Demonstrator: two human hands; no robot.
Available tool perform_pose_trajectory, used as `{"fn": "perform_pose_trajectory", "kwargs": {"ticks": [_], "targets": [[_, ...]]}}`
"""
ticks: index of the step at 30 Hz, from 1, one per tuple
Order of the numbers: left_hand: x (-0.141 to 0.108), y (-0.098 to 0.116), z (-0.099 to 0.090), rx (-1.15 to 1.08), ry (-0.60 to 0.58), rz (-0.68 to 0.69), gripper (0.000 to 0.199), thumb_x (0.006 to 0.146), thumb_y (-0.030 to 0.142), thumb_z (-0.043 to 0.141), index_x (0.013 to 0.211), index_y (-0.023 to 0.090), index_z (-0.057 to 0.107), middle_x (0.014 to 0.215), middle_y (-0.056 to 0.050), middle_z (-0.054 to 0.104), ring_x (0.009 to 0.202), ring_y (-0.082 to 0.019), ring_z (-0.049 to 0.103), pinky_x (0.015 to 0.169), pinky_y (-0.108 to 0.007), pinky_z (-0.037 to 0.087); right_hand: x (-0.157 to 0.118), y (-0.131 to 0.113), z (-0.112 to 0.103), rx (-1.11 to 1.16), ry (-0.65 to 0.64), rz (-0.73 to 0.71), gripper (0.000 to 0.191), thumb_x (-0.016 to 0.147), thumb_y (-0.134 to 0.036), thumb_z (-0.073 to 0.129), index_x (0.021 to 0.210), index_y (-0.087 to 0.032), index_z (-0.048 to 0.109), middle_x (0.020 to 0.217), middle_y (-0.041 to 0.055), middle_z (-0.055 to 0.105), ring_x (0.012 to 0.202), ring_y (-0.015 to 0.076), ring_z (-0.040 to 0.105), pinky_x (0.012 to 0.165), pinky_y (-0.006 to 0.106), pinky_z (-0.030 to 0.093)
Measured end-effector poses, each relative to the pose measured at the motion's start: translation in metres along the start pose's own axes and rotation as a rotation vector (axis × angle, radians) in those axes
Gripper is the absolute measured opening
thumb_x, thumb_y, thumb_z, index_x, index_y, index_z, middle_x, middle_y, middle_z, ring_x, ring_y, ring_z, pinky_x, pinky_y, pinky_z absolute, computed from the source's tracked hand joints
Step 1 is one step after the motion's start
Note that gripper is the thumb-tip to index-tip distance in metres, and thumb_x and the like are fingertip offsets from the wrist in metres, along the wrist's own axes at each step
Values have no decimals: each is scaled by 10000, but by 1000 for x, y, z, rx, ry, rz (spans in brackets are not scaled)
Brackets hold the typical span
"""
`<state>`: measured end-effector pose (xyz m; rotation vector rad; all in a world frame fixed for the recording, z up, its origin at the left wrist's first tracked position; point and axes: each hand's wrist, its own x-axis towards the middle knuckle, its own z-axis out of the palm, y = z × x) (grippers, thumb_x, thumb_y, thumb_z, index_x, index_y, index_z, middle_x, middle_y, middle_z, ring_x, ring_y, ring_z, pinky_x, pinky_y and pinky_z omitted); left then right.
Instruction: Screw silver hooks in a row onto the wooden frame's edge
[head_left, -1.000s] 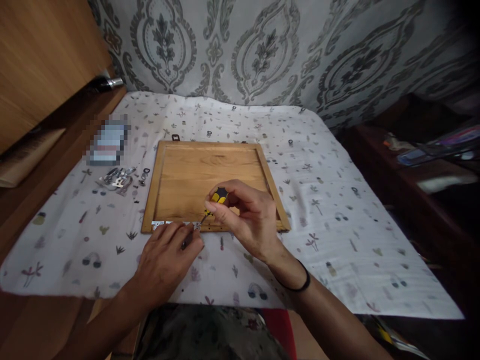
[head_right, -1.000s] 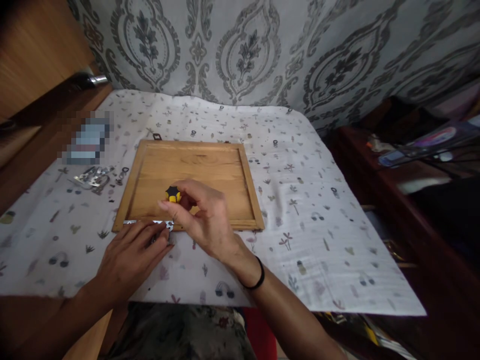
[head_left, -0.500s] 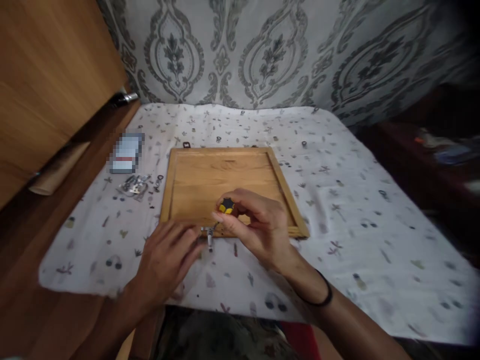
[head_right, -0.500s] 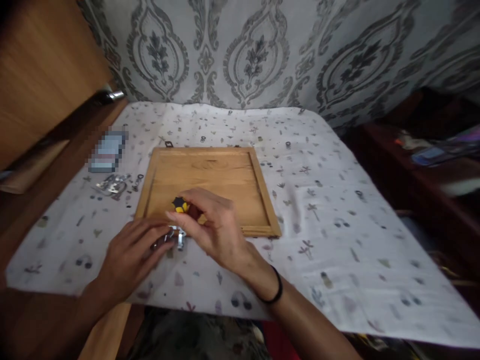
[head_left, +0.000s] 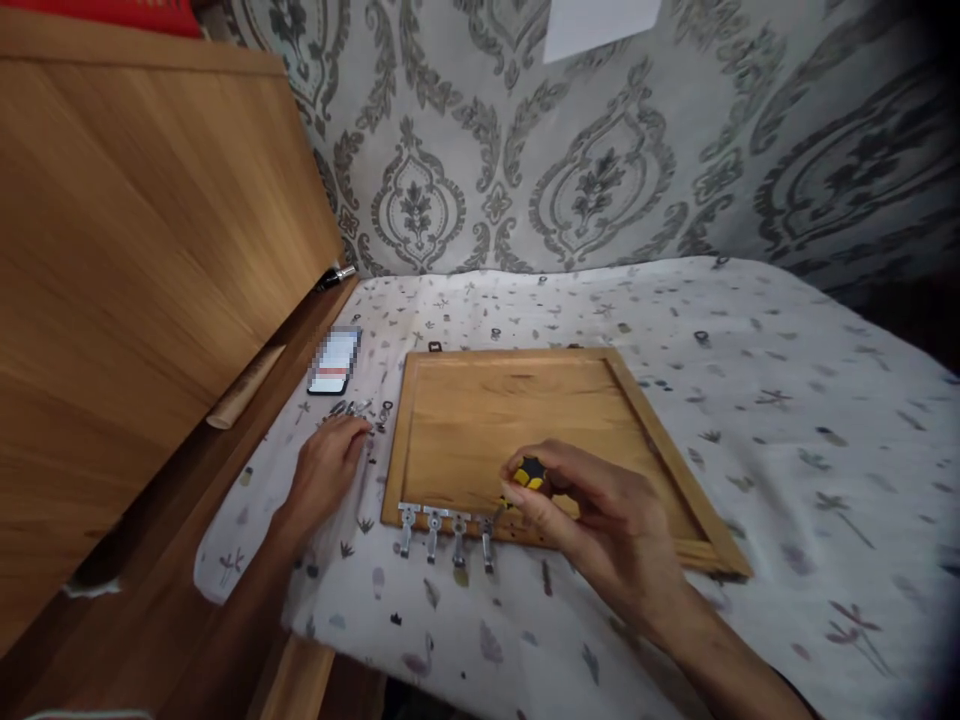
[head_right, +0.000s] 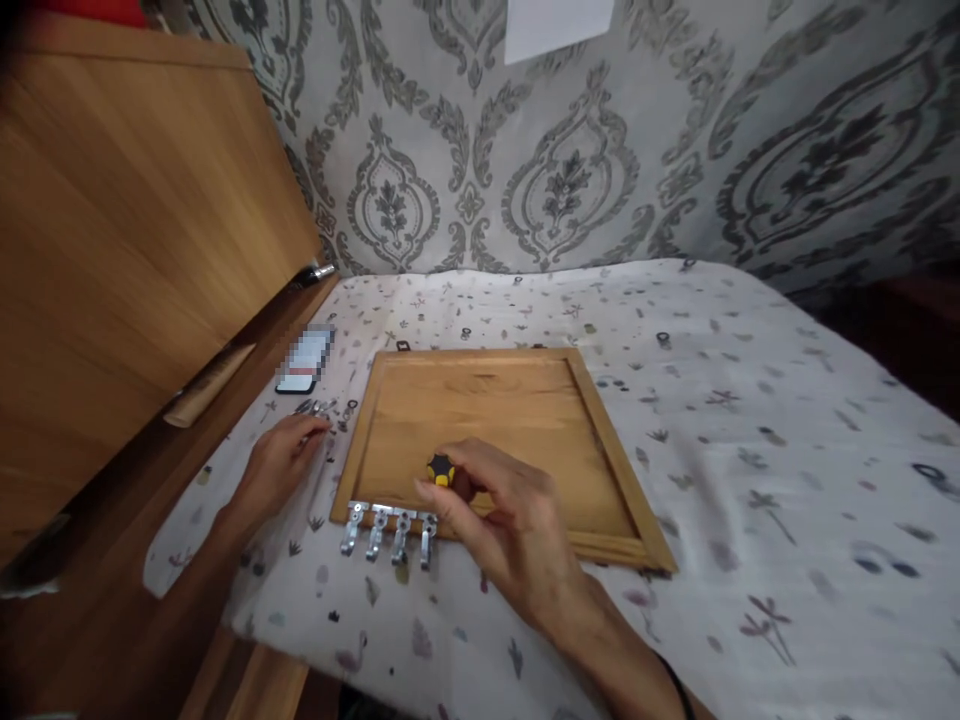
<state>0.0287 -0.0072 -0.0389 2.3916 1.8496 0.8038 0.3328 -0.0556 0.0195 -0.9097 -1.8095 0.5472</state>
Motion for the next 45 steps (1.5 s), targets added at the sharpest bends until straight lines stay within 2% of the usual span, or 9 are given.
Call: {"fn": "perform_pose_trajectory", "kwargs": {"ticks": [7,13,21,26,28,32,36,41,45], "targets": [[3,10,7,205,-91,-12,205,991,197,529,933,207,725,977,-84,738,1003,-289,647,844,-399,522,-2,2,-2,28,7,28,187,975,-259,685,806,-195,639,685,-20,627,585,100,581,543,190,460],[4,18,6,344,-142,-24,267,1010,147,468,905,202,708,985,-99,722,1028,-307,628,785,-390,500,-4,2,-2,48,1,38,176,972,-233,676,805,-195,634,696,-21,634,589,96,584,557,186,466],[3,19,4,369,-183,-27,303,948,56,418,896,184,687,986,-136,710,1028,-320,634,803,-403,513,-4,5,0,54,38,19,139,957,-210,692,827,-191,646,691,-24,621,594,100,572,557,202,452],[2,14,1,233,-143,-33,231,941,167,452,870,182,671,952,-142,711,1004,-325,645,865,-439,535,-5,4,2,94,36,36,165,970,-269,687,832,-189,649,716,-17,623,613,104,568,588,223,463],[1,13,-3,143,-133,-29,185,899,186,488,887,196,673,944,-103,726,961,-280,661,868,-399,548,-6,5,2,124,49,41,183,979,-304,678,843,-185,654,732,-11,638,611,103,564,586,226,466],[-5,25,-14,-155,-158,-42,229,912,319,510,943,203,705,893,-48,729,776,-193,667,639,-275,535,-5,6,4,141,56,42,206,985,-352,679,872,-181,660,741,-11,638,605,98,548,584,229,464],[-10,54,-23,-472,-277,-72,253,899,396,586,931,197,738,888,-46,747,777,-185,682,626,-256,522,-5,5,4,131,59,53,232,990,-383,672,878,-180,665,735,-10,638,605,102,547,583,234,457],[-10,91,-25,-656,-471,-45,205,909,361,608,897,188,717,812,-28,740,737,-171,680,645,-250,523,-6,5,4,134,66,40,213,987,-369,687,908,-173,665,742,-17,626,612,97,540,587,231,444],[-9,107,-15,-696,-575,26,179,926,308,602,863,187,719,831,-28,752,772,-171,687,695,-257,510,-6,5,4,120,51,49,255,996,-412,670,900,-177,656,726,-27,594,618,101,529,597,237,441]]}}
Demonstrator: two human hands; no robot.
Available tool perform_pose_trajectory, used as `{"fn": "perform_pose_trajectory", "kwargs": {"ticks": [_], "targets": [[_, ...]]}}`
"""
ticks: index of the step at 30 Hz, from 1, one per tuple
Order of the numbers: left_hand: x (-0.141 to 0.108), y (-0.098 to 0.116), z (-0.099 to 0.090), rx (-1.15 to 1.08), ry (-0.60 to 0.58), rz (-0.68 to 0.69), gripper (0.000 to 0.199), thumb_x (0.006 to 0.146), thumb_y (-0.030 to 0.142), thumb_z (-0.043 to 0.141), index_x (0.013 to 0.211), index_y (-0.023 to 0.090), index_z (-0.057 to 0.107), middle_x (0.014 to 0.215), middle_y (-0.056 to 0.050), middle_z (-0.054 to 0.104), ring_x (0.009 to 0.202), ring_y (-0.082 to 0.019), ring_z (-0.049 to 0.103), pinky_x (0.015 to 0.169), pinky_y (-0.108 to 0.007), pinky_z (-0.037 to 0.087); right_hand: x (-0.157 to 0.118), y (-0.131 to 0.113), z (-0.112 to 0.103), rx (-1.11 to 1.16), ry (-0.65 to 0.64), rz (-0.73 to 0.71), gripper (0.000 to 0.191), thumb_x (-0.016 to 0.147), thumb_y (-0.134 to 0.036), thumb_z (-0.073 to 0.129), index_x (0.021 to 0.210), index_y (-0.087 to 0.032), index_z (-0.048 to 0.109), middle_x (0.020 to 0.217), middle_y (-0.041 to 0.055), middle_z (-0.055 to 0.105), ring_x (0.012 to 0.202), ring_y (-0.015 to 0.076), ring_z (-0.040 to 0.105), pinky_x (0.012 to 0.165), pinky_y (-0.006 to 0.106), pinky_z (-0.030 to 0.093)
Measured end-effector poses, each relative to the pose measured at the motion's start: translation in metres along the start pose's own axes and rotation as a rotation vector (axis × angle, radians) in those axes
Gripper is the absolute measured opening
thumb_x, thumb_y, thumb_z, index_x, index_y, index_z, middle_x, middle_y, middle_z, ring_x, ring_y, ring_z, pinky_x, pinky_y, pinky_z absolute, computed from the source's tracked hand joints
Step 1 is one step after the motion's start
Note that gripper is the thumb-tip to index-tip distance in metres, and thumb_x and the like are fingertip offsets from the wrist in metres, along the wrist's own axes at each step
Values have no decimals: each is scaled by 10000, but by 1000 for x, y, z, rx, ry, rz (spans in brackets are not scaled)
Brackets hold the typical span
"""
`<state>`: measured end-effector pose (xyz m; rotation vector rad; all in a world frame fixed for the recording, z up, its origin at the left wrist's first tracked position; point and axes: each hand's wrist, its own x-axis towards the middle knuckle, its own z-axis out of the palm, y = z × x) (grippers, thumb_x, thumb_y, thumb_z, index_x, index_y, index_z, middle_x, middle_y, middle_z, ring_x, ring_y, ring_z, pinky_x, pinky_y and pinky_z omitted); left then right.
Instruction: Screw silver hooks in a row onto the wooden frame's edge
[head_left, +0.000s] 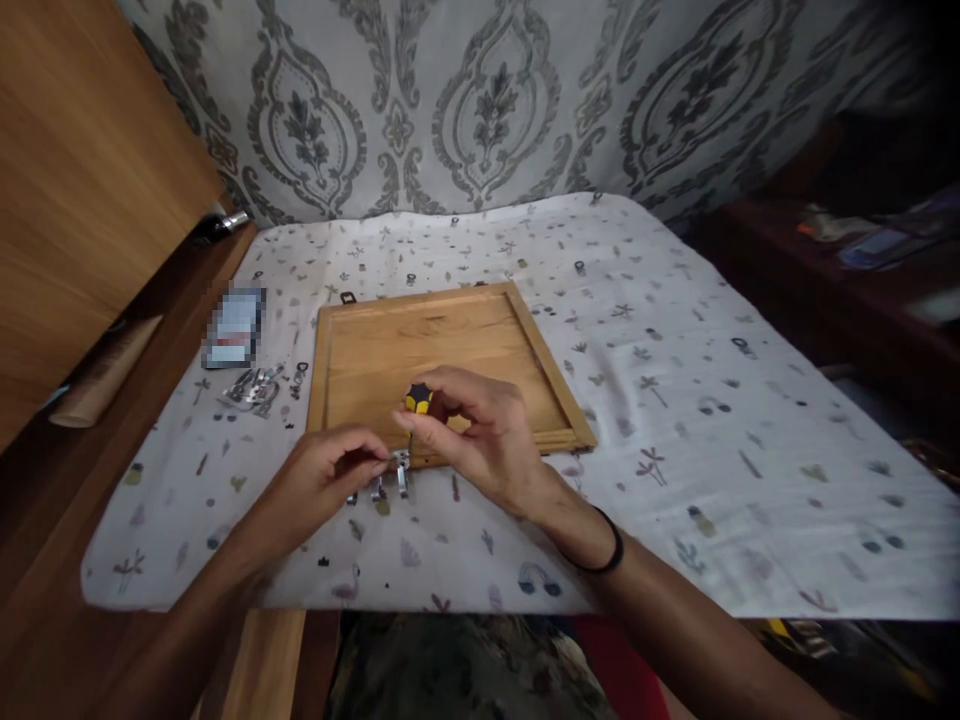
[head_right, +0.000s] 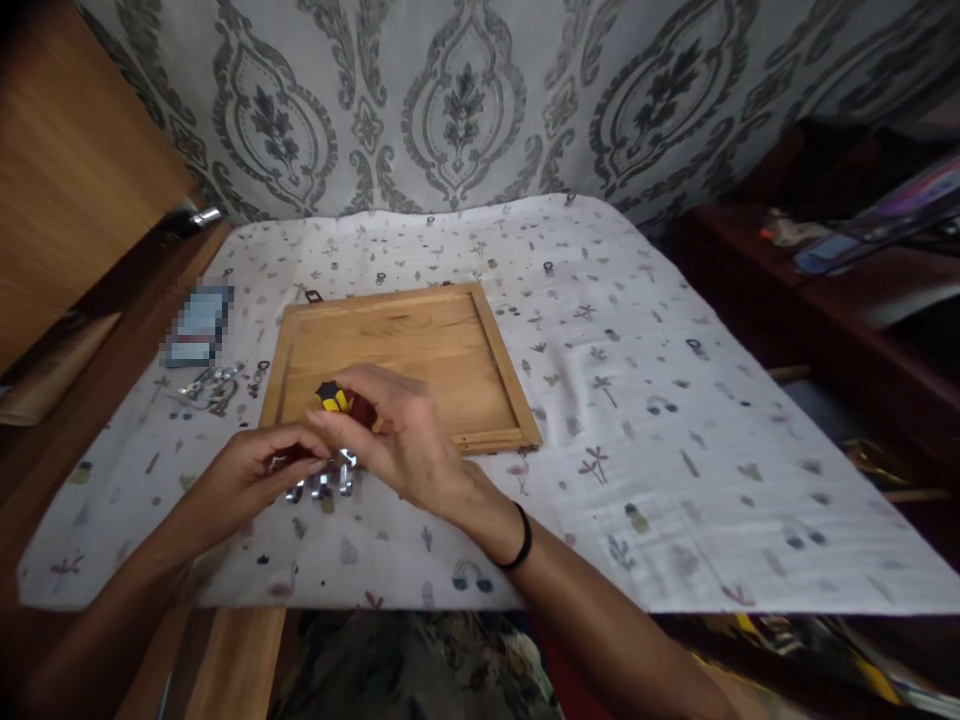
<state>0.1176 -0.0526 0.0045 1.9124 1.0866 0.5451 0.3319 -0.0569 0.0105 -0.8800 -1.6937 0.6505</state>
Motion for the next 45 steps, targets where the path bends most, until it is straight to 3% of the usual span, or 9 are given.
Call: {"fn": "perform_pose_trajectory", "kwargs": {"ticks": [7,22,32,45], "targets": [[9,-8,13,25,-31,-4,174,918,307,604,858,194,721,838,-29,754,775,-180,675,716,-277,505,0,2,1,-27,0,-4,315,1011,-459,634,858,-184,637,736,-25,583,639,102,526,619,239,440],[24,-14,6,-66,-147,-65,235,872,388,643,808,184,740,821,-41,769,788,-198,698,747,-304,556,2,-2,-1,-8,-1,-70,305,1050,-391,572,834,-180,614,757,-16,602,654,99,531,627,228,448],[31,-13,2,-35,-209,-92,268,853,413,662,751,177,735,754,-36,745,713,-190,668,663,-281,532,2,-2,-3,-13,-46,-31,290,1057,-398,545,844,-206,588,759,-10,595,641,118,537,612,256,457],[35,-17,3,-39,-214,-98,222,834,404,688,817,189,740,781,-28,758,737,-195,701,675,-293,566,2,-2,-3,6,-45,-12,175,1029,-333,604,892,-223,601,790,-5,629,670,136,575,652,282,492]]}}
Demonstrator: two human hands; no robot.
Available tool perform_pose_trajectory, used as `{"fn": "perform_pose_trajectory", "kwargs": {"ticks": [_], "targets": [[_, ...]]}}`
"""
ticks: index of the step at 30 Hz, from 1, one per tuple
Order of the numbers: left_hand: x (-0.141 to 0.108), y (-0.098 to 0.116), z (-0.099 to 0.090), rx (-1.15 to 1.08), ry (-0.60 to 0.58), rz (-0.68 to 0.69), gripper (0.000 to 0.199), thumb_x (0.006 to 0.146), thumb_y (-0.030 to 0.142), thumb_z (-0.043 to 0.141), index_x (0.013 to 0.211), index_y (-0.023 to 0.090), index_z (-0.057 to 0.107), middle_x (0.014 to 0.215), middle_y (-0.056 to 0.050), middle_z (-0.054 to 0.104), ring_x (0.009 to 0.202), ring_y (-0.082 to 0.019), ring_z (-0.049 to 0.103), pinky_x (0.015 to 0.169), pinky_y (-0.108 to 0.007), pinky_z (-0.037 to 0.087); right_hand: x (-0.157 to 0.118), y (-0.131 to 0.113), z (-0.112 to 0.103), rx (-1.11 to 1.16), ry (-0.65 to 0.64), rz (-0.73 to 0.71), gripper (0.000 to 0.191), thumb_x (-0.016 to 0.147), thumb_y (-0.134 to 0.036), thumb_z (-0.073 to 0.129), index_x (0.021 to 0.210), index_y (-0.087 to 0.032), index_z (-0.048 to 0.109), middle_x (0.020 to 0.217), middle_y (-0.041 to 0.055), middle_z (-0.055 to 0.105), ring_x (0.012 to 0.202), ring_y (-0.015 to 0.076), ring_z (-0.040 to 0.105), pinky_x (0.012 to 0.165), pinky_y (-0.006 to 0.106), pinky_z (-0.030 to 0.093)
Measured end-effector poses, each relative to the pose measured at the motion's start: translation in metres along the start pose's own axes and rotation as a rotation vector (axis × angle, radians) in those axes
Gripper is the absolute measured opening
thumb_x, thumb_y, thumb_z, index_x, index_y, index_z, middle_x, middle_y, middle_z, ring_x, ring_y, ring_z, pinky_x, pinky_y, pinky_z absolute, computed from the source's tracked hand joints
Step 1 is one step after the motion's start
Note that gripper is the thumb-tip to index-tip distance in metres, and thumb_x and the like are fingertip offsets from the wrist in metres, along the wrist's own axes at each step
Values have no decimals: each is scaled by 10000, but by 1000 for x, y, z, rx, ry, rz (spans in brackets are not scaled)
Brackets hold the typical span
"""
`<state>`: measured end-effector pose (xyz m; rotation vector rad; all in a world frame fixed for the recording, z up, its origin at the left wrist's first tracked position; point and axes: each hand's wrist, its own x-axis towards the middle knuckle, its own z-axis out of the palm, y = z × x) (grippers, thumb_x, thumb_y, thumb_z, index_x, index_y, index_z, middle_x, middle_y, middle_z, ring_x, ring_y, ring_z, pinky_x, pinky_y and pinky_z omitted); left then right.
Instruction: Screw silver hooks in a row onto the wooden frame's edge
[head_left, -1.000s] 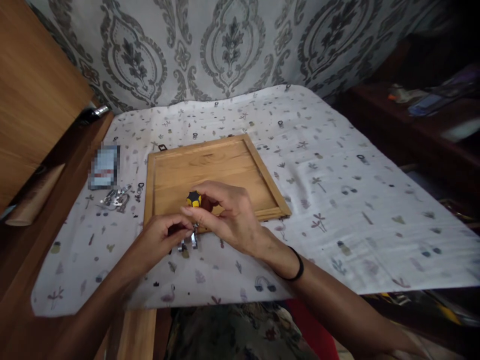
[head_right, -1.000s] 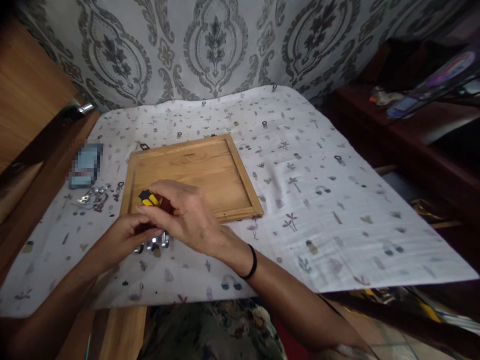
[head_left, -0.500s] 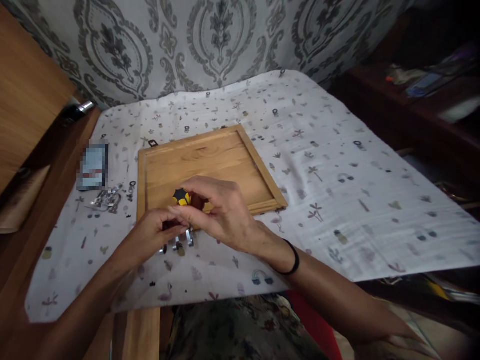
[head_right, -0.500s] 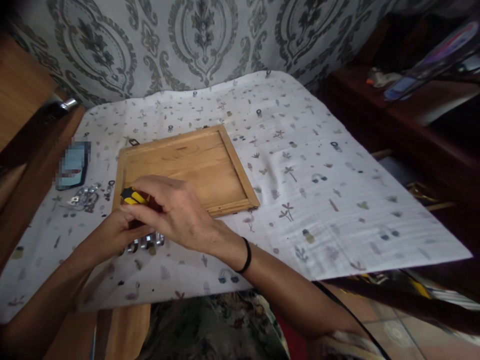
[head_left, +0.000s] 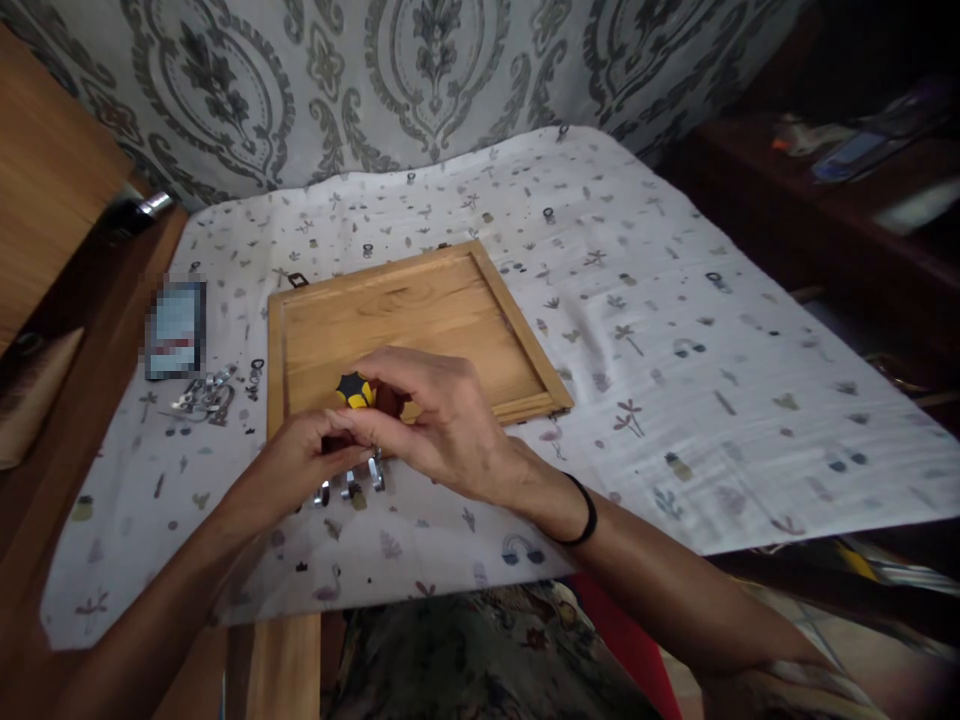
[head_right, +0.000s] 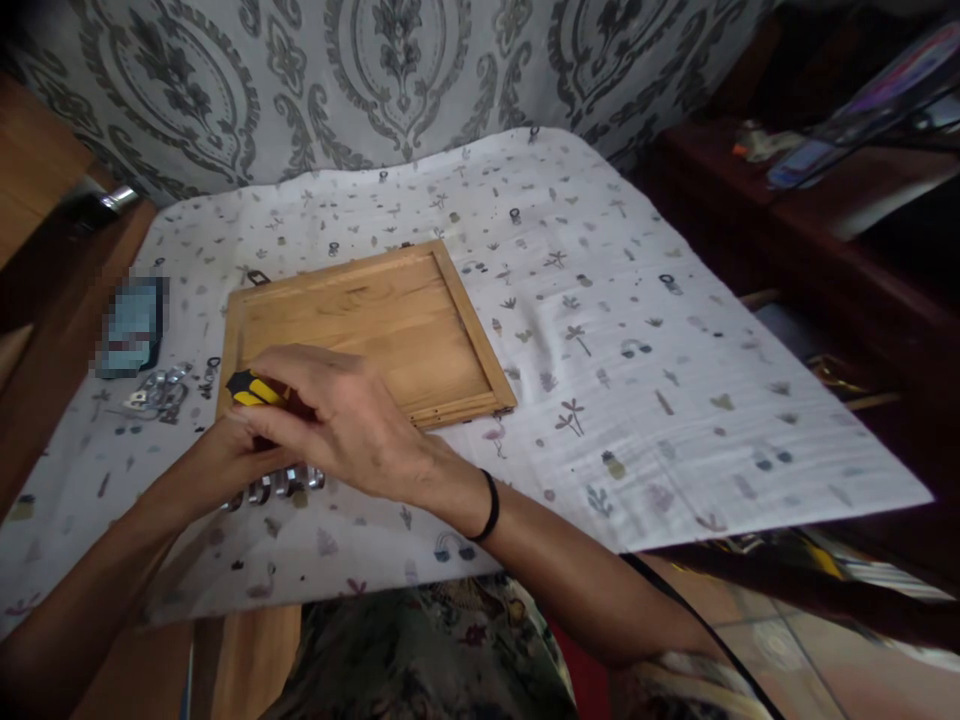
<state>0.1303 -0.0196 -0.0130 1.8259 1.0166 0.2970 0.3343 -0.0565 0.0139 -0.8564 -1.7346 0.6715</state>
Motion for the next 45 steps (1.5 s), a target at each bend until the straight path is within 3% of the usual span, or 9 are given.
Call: {"fn": "perform_pose_trajectory", "kwargs": {"ticks": [8,16,26,36,41,45], "targets": [[3,2,-1,-34,-13,33,249,840,438,702,826,197,764,861,-43,789,819,-224,727,750,-334,607,-1,-1,0,-33,-33,74,127,1007,-343,654,937,-237,644,825,8,663,713,154,614,691,287,527],[5,11,-4,34,-65,19,271,857,446,673,838,198,778,810,-41,768,769,-219,706,690,-319,591,-2,6,4,-41,27,-45,183,1025,-379,614,937,-221,643,790,1,664,664,145,604,636,286,513],[8,10,-7,78,-119,67,258,889,420,633,879,203,773,799,-34,758,748,-206,708,648,-291,578,-2,4,4,-23,21,-45,192,1027,-348,617,871,-238,592,748,-15,627,649,138,568,630,287,501],[4,13,-7,69,-89,51,265,872,435,647,835,198,760,803,-31,758,756,-204,698,683,-309,581,-2,4,4,-15,24,-56,195,1041,-355,587,897,-224,605,786,0,650,652,133,582,614,280,496],[-3,7,-8,49,-15,94,334,937,470,587,842,187,736,730,-18,738,656,-172,679,591,-255,547,-1,3,2,-8,19,-44,180,1026,-338,615,893,-216,611,782,-4,641,664,131,585,633,270,498],[-19,9,0,172,153,186,282,995,398,556,885,196,718,757,-1,741,656,-163,685,585,-242,546,0,2,2,23,6,-60,191,1030,-319,613,879,-204,602,781,-11,625,668,115,572,633,249,483]]}}
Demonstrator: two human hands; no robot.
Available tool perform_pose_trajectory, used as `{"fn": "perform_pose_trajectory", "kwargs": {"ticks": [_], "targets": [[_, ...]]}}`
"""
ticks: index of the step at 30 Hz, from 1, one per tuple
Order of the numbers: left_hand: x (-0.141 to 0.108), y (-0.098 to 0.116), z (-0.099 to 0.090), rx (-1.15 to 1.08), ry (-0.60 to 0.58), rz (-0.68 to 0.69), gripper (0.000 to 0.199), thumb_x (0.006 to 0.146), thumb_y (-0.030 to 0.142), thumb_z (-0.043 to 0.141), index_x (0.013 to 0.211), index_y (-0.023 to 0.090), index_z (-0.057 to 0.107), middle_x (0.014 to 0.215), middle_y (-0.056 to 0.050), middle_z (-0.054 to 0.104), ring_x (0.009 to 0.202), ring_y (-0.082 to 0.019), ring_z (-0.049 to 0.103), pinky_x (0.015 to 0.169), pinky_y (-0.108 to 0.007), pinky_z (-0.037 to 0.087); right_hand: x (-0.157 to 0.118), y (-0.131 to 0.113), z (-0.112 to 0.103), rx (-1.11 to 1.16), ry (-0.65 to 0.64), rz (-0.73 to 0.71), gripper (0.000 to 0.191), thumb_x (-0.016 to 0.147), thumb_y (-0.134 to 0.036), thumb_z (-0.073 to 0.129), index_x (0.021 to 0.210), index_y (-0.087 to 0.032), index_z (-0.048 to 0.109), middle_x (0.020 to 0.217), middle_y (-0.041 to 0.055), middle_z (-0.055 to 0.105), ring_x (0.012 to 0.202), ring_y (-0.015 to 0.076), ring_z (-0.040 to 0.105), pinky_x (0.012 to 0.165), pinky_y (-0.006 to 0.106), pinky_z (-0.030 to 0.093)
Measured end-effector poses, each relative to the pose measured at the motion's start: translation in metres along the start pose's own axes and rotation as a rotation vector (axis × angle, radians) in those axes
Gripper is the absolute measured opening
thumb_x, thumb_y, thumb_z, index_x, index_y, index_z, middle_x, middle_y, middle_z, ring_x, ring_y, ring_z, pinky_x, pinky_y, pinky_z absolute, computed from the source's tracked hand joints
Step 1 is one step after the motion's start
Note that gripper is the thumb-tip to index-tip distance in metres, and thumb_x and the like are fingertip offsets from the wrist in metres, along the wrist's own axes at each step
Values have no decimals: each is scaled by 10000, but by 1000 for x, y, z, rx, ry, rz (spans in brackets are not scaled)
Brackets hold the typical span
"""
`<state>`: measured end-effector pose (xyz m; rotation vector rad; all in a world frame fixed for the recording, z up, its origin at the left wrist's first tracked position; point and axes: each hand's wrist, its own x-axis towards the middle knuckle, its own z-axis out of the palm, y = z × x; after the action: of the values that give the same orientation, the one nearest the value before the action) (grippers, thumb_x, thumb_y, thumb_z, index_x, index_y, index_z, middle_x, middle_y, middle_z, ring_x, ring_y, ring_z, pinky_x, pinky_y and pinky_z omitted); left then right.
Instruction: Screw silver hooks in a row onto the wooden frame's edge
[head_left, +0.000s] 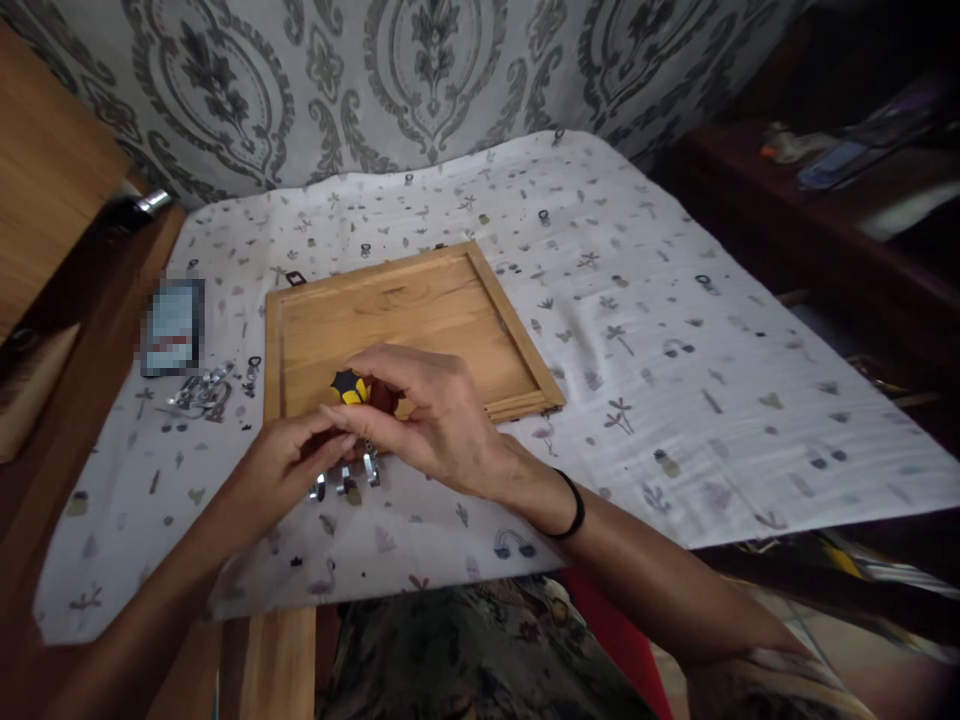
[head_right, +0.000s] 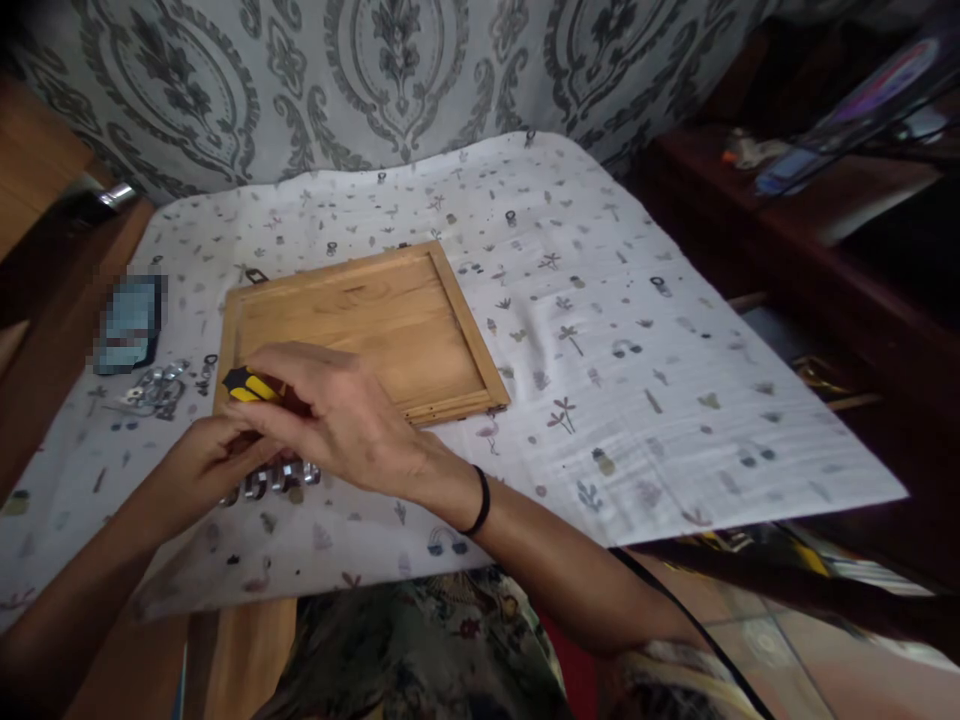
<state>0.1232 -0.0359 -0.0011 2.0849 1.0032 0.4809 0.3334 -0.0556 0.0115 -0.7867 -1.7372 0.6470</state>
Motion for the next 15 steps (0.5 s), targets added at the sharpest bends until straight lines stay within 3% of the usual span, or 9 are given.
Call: {"fn": "perform_pose_trajectory", "kwargs": {"ticks": [6,10,15], "targets": [[-27,3,20,392,205,282,203,1036,229,546,1156,224,710,1132,-67,758,1043,-229,713,891,-353,573,-1,-1,1,-16,-8,41,231,1038,-372,609,877,-206,599,794,-6,618,695,121,582,650,252,479],[-36,-4,30,603,238,344,232,1025,244,586,1227,201,691,1124,-101,744,1048,-279,680,916,-437,548,-1,0,1,-26,-9,33,223,1034,-370,613,887,-202,605,798,-9,619,700,120,586,656,248,483],[-38,-3,30,741,247,371,239,1039,216,538,1218,201,694,1086,-100,745,1004,-285,669,862,-447,537,-2,3,3,-26,18,1,221,1030,-359,620,880,-198,609,781,-23,605,679,109,572,644,239,475]]}}
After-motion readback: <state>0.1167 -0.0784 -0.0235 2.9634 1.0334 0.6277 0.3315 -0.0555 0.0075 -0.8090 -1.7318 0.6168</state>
